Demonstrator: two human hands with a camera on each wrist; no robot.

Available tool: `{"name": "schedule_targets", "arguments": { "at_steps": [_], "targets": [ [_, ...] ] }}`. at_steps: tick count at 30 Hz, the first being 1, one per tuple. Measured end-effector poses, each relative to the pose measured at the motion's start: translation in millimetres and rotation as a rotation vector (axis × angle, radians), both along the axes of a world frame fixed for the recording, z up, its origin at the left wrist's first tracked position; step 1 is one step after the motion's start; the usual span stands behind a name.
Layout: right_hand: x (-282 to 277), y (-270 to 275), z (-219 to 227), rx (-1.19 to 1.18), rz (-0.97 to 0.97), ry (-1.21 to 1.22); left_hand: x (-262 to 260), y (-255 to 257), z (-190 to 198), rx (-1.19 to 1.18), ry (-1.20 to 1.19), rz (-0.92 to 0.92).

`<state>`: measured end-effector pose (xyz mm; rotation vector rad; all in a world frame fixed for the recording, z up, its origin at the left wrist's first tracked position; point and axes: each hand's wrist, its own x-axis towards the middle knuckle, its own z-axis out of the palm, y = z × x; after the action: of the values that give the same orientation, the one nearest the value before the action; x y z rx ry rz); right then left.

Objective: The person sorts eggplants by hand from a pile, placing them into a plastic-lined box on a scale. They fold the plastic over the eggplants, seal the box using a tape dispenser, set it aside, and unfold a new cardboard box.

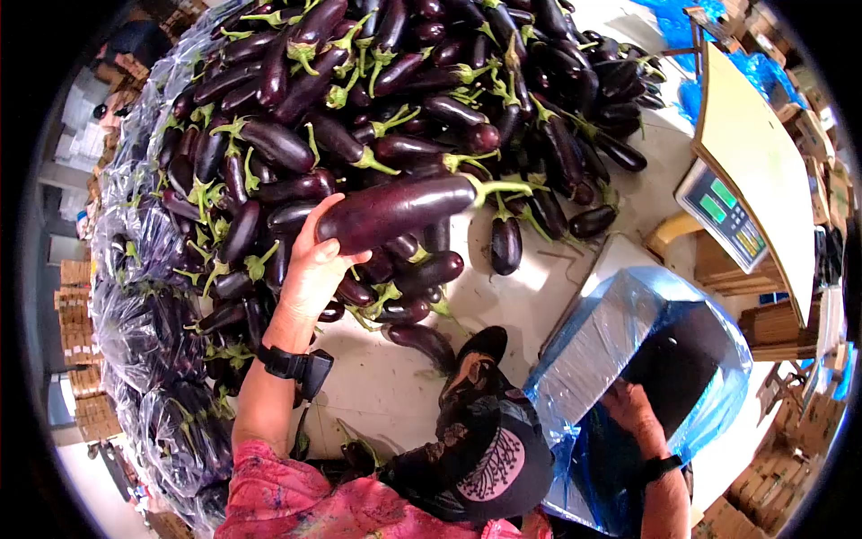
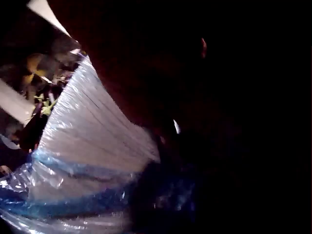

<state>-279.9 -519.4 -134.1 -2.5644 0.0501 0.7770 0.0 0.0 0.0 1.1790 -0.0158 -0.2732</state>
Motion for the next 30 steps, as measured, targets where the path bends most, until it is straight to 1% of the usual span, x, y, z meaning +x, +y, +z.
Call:
{"name": "schedule_targets", "arguments": {
  "at_steps": [1,2,3,5,6,7,8,9,10,11,12,13,14,15,16,17,18,19,20,21,23,24,26,27,28,29,30],
  "targets": [
    [8,-6,18,-0.122,0.081,0.007,0,-7,0,-0.032,0.016,-0.047],
    [15,-14,36,-0.150,0.190,-0.036,3,-14,-2,-0.057,0.021,-0.086],
    [11,12,29,-0.198,0.278,-0.021,-9,-3,40,0.048,0.010,-0.136],
    [33,4,109,0.211,-0.245,0.033,-11,-28,39,0.013,0.006,-0.256],
    [44,0,148,0.414,-0.496,0.008,-13,-46,42,-0.007,0.022,-0.323],
    [57,13,185,0.413,-0.659,-0.006,-12,-61,47,-0.017,0.030,-0.404],
    [64,17,215,0.551,-0.617,-0.027,-12,-82,48,-0.047,0.022,-0.489],
    [69,26,239,0.623,-0.599,-0.059,-14,-106,49,-0.078,0.013,-0.567],
    [71,37,249,0.748,-0.595,-0.069,-14,-133,50,-0.115,-0.013,-0.686],
    [70,48,251,0.966,-0.627,-0.071,-15,-160,52,-0.124,-0.071,-0.799],
    [66,56,246,0.991,-0.596,-0.088,-19,-188,58,-0.056,-0.067,-0.894],
    [64,63,247,1.027,-0.605,-0.057,-24,-213,50,-0.127,-0.079,-0.997],
    [62,69,247,1.063,-0.614,-0.026,-29,-235,54,-0.140,-0.018,-1.035],
    [60,74,259,1.102,-0.666,0.046,-33,-251,58,-0.156,0.044,-1.072],
    [56,75,275,1.096,-0.822,0.152,-34,-259,59,-0.069,-0.041,-1.048],
    [50,73,281,1.019,-0.919,0.171,-34,-266,59,0.016,-0.124,-1.021],
    [38,69,278,0.938,-0.971,0.166,-29,-263,50,0.067,-0.116,-1.026],
    [25,65,270,0.859,-1.017,0.161,-29,-257,38,0.099,-0.069,-0.963],
    [14,66,259,0.791,-1.061,0.068,-26,-246,27,0.099,-0.036,-0.956],
    [12,71,261,0.714,-1.139,0.072,-23,-232,16,0.102,-0.004,-0.949],
    [10,66,242,0.716,-1.176,0.070,-26,-204,-1,0.141,0.045,-0.820],
    [11,64,228,0.601,-1.102,0.013,-29,-190,-9,0.164,0.066,-0.750],
    [22,50,168,0.530,-1.174,0.060,-43,-161,-33,0.226,0.174,-0.574],
    [30,52,162,0.415,-1.153,0.050,-53,-143,-45,0.274,0.224,-0.481],
    [30,49,134,0.422,-1.105,-0.032,-65,-123,-62,0.329,0.243,-0.460],
    [26,45,90,0.437,-1.059,-0.112,-78,-102,-81,0.385,0.266,-0.437],
    [16,41,43,0.390,-1.005,-0.203,-92,-81,-99,0.463,0.247,-0.444]
  ]
}}
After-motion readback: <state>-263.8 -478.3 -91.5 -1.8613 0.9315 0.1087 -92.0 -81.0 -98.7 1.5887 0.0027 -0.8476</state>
